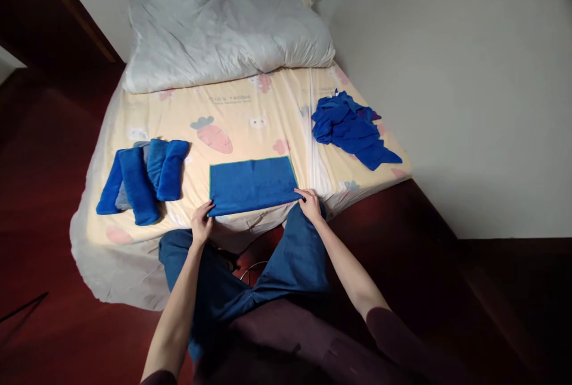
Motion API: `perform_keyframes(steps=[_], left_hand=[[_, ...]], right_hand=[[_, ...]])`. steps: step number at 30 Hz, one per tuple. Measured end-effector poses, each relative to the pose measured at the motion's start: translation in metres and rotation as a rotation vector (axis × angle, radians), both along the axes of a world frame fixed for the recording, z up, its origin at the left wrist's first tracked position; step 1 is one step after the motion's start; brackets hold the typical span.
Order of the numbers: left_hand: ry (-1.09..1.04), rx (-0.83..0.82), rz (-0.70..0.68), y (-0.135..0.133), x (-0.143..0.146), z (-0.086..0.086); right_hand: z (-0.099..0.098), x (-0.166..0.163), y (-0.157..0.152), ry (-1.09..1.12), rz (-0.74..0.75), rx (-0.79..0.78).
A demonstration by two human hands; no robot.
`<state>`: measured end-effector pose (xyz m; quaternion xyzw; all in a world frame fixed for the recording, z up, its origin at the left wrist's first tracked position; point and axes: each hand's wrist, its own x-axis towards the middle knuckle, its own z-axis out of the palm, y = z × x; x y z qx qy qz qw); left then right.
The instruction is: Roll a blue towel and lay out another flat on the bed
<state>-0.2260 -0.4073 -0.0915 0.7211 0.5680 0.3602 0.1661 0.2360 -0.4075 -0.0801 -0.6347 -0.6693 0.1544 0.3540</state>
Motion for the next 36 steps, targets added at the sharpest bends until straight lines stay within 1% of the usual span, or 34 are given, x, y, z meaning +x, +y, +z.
perform_keyframes(steps=[4, 8, 12, 15, 21, 24, 27, 31, 36], left_hand=[[-0.013, -0.013, 0.059, 0.001, 0.0, 0.001], [-0.022, 0.001, 0.121, 0.003, 0.003, -0.005], [-0.115, 0.055, 0.157, 0.006, 0.004, -0.011], [-0.165, 0.057, 0.19, 0.006, 0.004, -0.013], [-0.163, 0.045, 0.184, 0.005, 0.003, -0.014], [-0.163, 0.058, 0.175, 0.006, 0.003, -0.015], [-0.182, 0.049, 0.236, 0.007, 0.004, -0.016], [-0.264, -0.026, 0.33, 0.007, 0.006, -0.017], [-0.329, -0.055, 0.348, 0.006, 0.009, -0.017]], right_hand=[[-0.002, 0.0, 0.002, -0.009, -0.003, 0.012], [-0.005, 0.0, 0.005, -0.032, -0.003, 0.017], [-0.005, -0.001, 0.004, -0.019, -0.035, 0.031], [-0.004, -0.002, 0.001, 0.002, -0.063, 0.048], [-0.005, -0.001, 0.001, 0.033, -0.048, 0.053], [-0.007, 0.0, 0.003, 0.059, -0.076, 0.033], [-0.009, 0.0, 0.005, 0.072, -0.126, 0.021], [-0.013, 0.0, 0.008, 0.074, -0.216, -0.023], [-0.015, 0.001, 0.009, 0.078, -0.251, -0.033]])
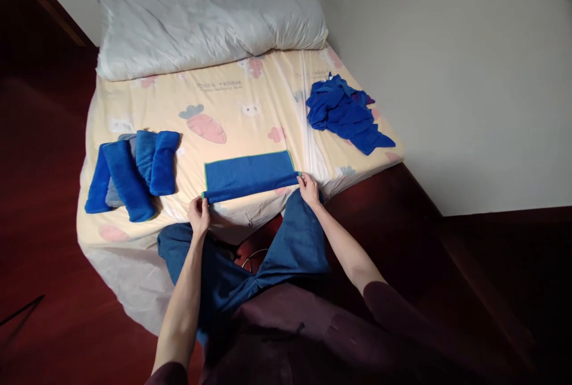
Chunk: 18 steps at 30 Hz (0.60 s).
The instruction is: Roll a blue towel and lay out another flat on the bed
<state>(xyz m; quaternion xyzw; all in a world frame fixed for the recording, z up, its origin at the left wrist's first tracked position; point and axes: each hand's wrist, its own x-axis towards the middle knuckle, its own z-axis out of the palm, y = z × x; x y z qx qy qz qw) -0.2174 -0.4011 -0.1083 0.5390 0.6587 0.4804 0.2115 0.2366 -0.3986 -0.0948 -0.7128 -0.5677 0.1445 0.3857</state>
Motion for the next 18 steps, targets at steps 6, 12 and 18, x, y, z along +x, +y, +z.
perform_keyframes(steps=[6, 12, 18], left_hand=[[0.004, 0.012, 0.01, -0.0003, 0.0019, 0.0042], [0.0, 0.012, 0.006, -0.0009, 0.0035, 0.0061], [0.007, 0.007, 0.002, -0.0015, 0.0041, 0.0068]], right_hand=[[0.0017, 0.0001, -0.0005, -0.01, 0.003, -0.014], [0.0021, 0.0003, 0.0002, -0.023, -0.002, -0.036], [0.0026, 0.0, 0.0003, -0.033, -0.006, -0.05]])
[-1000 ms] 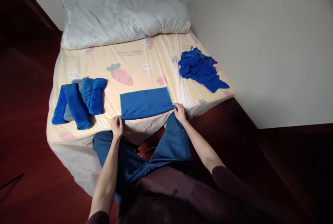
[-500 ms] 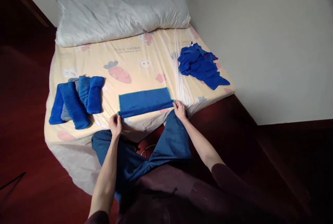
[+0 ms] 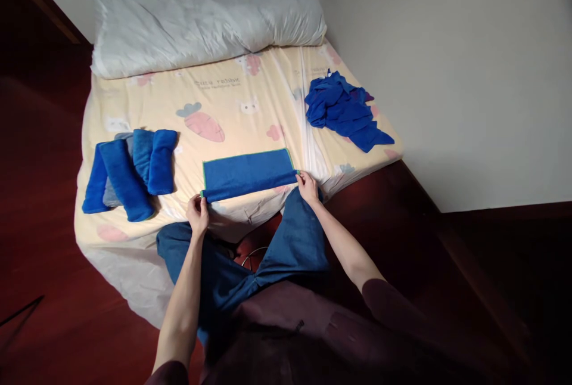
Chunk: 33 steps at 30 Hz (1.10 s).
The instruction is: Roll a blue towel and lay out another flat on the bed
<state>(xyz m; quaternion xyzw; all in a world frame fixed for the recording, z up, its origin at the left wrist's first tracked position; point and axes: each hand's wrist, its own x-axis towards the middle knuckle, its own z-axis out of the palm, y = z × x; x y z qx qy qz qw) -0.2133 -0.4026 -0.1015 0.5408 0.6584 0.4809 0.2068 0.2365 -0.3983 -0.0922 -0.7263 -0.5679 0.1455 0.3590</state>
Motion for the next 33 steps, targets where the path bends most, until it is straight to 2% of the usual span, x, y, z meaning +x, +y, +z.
perform_keyframes(steps=[14, 20, 23, 29, 33], left_hand=[[0.013, 0.003, 0.005, 0.001, 0.0, -0.002], [-0.033, 0.066, -0.022, 0.0, 0.002, 0.003], [-0.044, 0.115, -0.054, -0.002, 0.001, 0.007], [0.027, 0.124, -0.122, -0.004, -0.001, 0.012], [0.125, 0.133, -0.196, -0.004, 0.0, 0.015]], right_hand=[[-0.003, 0.001, 0.0, -0.007, 0.007, 0.031], [0.008, -0.003, -0.005, -0.02, 0.008, 0.076], [0.015, -0.006, -0.008, -0.043, 0.002, 0.148], [0.019, -0.008, -0.011, -0.056, 0.012, 0.155], [0.023, -0.011, -0.014, -0.067, 0.128, 0.169]])
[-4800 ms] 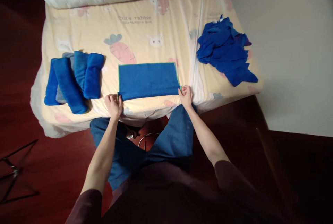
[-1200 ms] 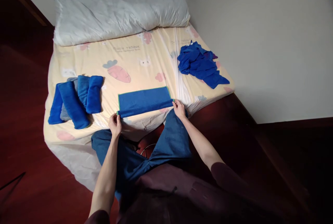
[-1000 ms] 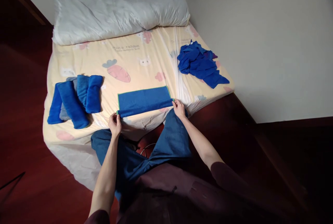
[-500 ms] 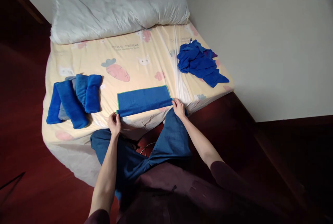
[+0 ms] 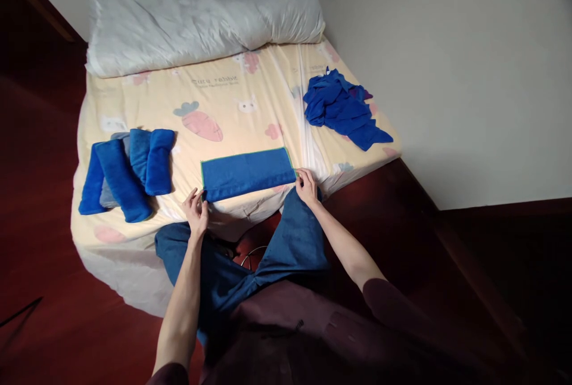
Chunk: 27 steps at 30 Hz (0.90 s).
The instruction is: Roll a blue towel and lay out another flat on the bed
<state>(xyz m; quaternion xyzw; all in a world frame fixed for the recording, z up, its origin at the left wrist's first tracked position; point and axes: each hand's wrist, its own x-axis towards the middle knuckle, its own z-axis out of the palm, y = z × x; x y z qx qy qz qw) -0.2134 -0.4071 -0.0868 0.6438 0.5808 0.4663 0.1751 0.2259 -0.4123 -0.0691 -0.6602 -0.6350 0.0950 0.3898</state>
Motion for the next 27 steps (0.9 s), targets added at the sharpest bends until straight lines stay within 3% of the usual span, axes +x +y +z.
perform_keyframes(steps=[4, 9, 27], left_hand=[[0.1, -0.032, -0.09, 0.002, 0.001, -0.001], [0.168, -0.042, -0.094, 0.003, 0.001, -0.005], [0.162, -0.07, -0.029, 0.016, 0.006, -0.007]], right_hand=[[0.002, -0.002, 0.001, -0.073, 0.161, -0.054], [-0.001, 0.001, 0.006, -0.149, 0.22, -0.096], [-0.011, 0.0, 0.012, -0.14, 0.134, -0.1]])
